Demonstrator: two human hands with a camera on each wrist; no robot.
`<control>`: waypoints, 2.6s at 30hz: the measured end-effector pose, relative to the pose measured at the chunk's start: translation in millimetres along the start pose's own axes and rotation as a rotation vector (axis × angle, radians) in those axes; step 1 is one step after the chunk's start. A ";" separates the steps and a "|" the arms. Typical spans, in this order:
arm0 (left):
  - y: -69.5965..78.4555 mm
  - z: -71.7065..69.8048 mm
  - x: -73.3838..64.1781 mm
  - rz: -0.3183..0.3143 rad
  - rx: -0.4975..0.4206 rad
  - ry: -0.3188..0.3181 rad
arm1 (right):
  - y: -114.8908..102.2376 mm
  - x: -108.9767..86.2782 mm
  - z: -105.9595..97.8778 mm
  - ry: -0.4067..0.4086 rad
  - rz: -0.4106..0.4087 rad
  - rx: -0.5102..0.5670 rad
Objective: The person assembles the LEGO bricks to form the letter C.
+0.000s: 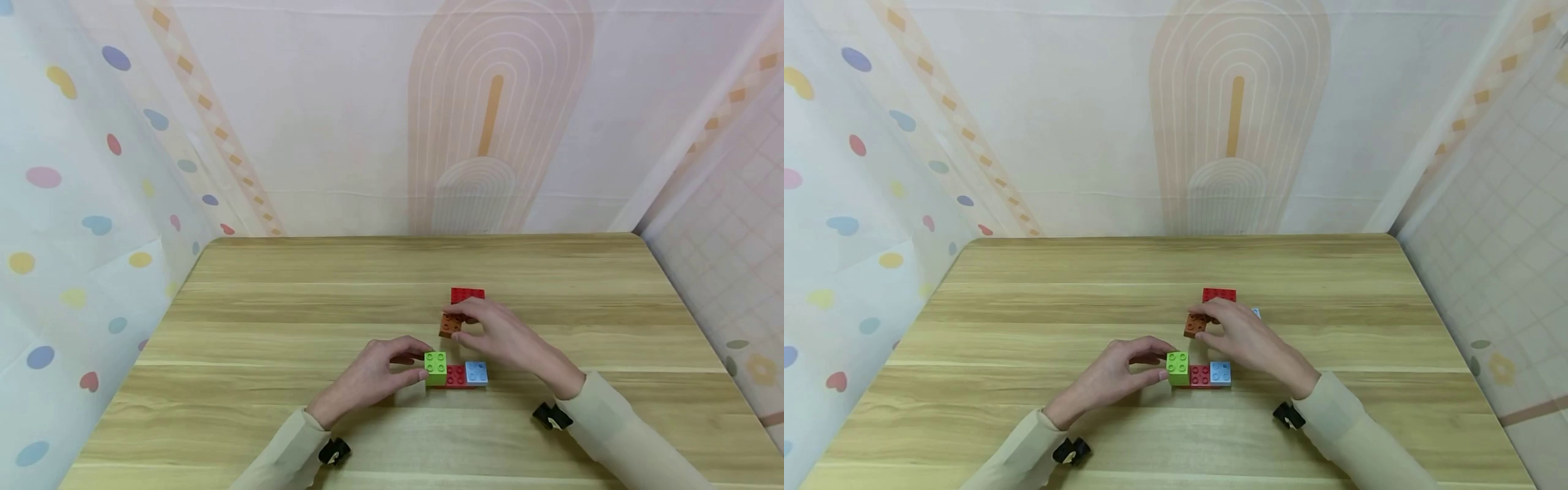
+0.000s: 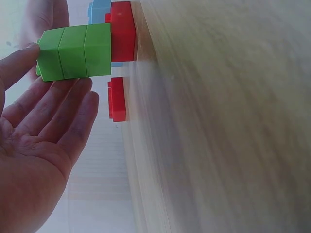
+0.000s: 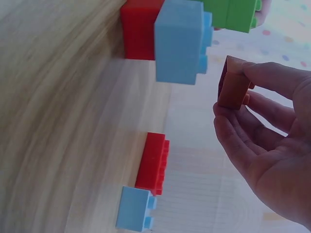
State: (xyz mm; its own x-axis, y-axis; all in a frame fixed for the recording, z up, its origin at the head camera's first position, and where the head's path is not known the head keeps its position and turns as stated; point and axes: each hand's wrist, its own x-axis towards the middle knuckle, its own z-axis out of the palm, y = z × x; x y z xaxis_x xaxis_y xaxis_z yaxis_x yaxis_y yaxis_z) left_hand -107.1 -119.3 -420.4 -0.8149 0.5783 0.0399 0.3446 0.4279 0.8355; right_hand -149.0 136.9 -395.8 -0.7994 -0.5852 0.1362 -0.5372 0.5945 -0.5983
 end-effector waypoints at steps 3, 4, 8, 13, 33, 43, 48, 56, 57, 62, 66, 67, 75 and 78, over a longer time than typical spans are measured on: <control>0.2 0.6 0.3 -0.002 -0.004 0.000 | -2.7 -2.9 -1.3 0.018 0.002 0.011; 0.2 0.8 0.3 -0.002 -0.004 -0.001 | -3.6 -3.9 -1.9 0.023 0.003 0.017; 0.3 1.6 0.5 -0.009 -0.010 -0.004 | -7.8 -7.8 -5.1 0.042 0.005 0.039; 0.4 2.5 0.8 -0.013 -0.018 -0.007 | -11.4 -12.5 -8.6 0.066 -0.015 0.052; 1.1 3.3 1.2 -0.020 -0.021 -0.008 | -19.7 -23.5 -9.3 0.078 -0.062 0.081; -0.5 3.0 1.3 -0.004 -0.025 -0.008 | -24.4 -24.4 -7.6 0.082 -0.073 0.106; -0.7 3.0 1.4 -0.002 -0.027 -0.008 | -25.7 -25.7 -5.4 0.077 -0.080 0.108; -0.6 3.2 0.7 -0.003 -0.017 -0.004 | -26.9 -26.4 -3.7 0.074 -0.109 0.120; -0.6 3.3 0.8 -0.003 -0.017 -0.003 | -26.9 -26.4 -3.4 0.073 -0.112 0.122; -1.0 3.4 0.9 -0.001 -0.020 -0.001 | -26.8 -26.9 -2.1 0.073 -0.129 0.124; -1.0 3.4 0.9 -0.003 -0.011 -0.002 | -25.9 -27.0 -0.8 0.069 -0.144 0.121; -1.0 3.4 1.0 -0.003 -0.007 -0.002 | -25.9 -27.1 -0.5 0.067 -0.146 0.122; -0.7 3.6 0.8 -0.003 -0.002 -0.004 | -26.1 -27.2 4.6 0.062 -0.188 0.141; -0.7 3.5 0.6 -0.007 -0.004 -0.006 | -26.4 -27.2 6.2 0.057 -0.187 0.148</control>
State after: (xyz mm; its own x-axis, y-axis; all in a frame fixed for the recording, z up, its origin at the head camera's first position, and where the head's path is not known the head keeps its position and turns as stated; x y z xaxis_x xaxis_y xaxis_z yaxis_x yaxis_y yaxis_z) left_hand -106.2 -116.8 -422.8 -0.8144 0.5795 0.0311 0.3372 0.4289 0.8381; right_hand -111.4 133.7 -388.6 -0.7059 -0.6431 0.2968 -0.6352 0.3895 -0.6669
